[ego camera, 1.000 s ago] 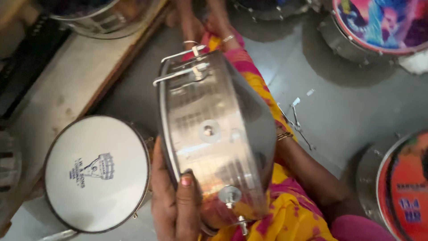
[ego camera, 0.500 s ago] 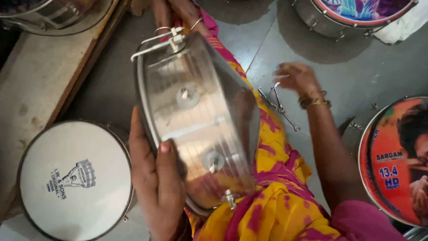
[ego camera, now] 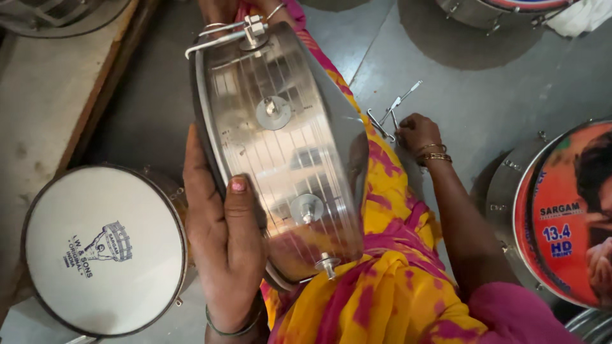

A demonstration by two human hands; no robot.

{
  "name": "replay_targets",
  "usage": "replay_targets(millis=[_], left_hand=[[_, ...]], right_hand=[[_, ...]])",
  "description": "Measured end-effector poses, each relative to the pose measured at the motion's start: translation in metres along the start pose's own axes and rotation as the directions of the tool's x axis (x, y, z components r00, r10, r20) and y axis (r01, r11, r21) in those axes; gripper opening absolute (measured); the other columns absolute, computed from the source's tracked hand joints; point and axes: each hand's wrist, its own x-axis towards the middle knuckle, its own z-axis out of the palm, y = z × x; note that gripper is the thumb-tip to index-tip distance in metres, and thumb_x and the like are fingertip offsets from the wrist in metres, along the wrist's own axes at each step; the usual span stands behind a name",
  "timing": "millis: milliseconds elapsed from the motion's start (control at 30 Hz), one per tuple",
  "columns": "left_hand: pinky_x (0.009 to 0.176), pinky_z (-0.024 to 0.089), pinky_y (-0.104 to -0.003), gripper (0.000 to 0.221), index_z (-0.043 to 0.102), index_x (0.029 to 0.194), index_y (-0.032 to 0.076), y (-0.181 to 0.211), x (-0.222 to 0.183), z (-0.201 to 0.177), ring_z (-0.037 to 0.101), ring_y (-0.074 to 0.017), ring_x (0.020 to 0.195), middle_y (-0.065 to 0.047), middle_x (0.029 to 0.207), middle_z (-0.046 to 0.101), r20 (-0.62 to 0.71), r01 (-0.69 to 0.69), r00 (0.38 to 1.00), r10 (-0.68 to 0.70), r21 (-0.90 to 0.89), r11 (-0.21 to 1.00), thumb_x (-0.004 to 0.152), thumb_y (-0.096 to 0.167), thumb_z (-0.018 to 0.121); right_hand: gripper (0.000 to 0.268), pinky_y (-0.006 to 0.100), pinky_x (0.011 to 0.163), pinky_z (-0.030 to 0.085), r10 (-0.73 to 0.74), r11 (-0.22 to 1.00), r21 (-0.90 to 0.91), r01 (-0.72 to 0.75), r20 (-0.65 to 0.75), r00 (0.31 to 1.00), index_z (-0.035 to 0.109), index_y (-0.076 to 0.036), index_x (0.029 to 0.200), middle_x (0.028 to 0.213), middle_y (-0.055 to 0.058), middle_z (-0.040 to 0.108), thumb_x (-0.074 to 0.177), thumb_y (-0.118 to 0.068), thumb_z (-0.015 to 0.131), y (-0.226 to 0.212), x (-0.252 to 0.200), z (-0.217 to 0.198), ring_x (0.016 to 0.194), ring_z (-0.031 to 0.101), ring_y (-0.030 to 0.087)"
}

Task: The person inserts metal tension rods through the lugs of a drum shell and screw-tightens them into place by hand, repeating this for multiple rods around the circumference of the instrument.

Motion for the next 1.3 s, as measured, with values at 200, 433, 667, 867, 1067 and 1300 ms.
replay_targets(millis=[200,433,667,867,1067,1300], left_hand=[[0.108,0.048,-0.029,0.055,0.029,0.159,-0.011,0.011,-0.001,-0.001,0.06,-0.0192,0.124,-0.021,0.144,0.057,-0.118,0.073,0.989,-0.095,-0.173,0.982,0.107,0.005,0.041],[0.11,0.05,-0.031,0.055,0.03,0.157,-0.012,0.014,0.001,-0.007,0.062,-0.0213,0.126,-0.021,0.144,0.057,-0.202,0.121,0.965,-0.168,-0.224,0.967,0.105,0.007,0.04],[0.117,0.048,-0.034,0.055,0.032,0.162,-0.013,0.01,0.001,-0.009,0.06,-0.024,0.134,-0.024,0.151,0.056,-0.174,0.073,0.979,-0.107,-0.193,0.978,0.112,0.008,0.042],[0.117,0.044,-0.031,0.056,0.03,0.16,-0.013,0.008,0.004,-0.008,0.057,-0.0221,0.133,-0.023,0.15,0.054,-0.182,0.099,0.974,-0.135,-0.195,0.976,0.107,0.006,0.041],[0.115,0.045,-0.031,0.055,0.031,0.158,-0.013,0.008,0.004,-0.009,0.057,-0.0209,0.129,-0.022,0.147,0.054,-0.18,0.087,0.977,-0.115,-0.158,0.984,0.107,0.006,0.04],[0.12,0.045,-0.035,0.055,0.032,0.162,-0.013,0.013,0.002,-0.012,0.058,-0.0242,0.135,-0.025,0.151,0.056,-0.174,0.073,0.979,-0.103,-0.171,0.983,0.112,0.007,0.041]], right_hand=[[0.016,0.038,0.08,0.057,0.008,1.0,0.02,-0.007,-0.03,1.0,0.077,-0.007,0.098,0.095,0.013,0.077,0.087,-0.019,0.078,0.011,0.002,-0.007,0.086,0.074,0.029],[0.013,0.038,0.074,0.057,-0.036,0.985,0.16,0.057,-0.132,0.991,0.074,-0.007,0.098,0.091,0.012,0.076,0.09,-0.017,0.075,-0.008,-0.009,-0.024,0.08,0.074,0.026],[0.017,0.048,0.078,0.053,-0.397,0.918,-0.093,0.386,-0.164,0.903,0.076,-0.007,0.098,0.095,0.02,0.069,0.088,-0.019,0.074,-0.051,-0.026,0.0,0.088,0.065,0.039],[0.017,0.045,0.076,0.056,0.178,0.881,0.439,-0.178,0.041,0.983,0.075,-0.009,0.103,0.09,0.014,0.072,0.089,-0.02,0.073,-0.012,0.002,-0.013,0.085,0.069,0.034],[0.022,0.046,0.081,0.053,-0.281,0.96,-0.103,0.262,-0.294,0.914,0.075,-0.005,0.104,0.094,0.017,0.072,0.082,-0.01,0.076,-0.012,-0.012,-0.021,0.093,0.063,0.038],[0.013,0.05,0.08,0.051,-0.357,0.933,-0.115,0.34,-0.195,0.914,0.073,-0.005,0.094,0.094,0.02,0.064,0.084,-0.014,0.074,-0.067,-0.04,0.0,0.092,0.06,0.041]])
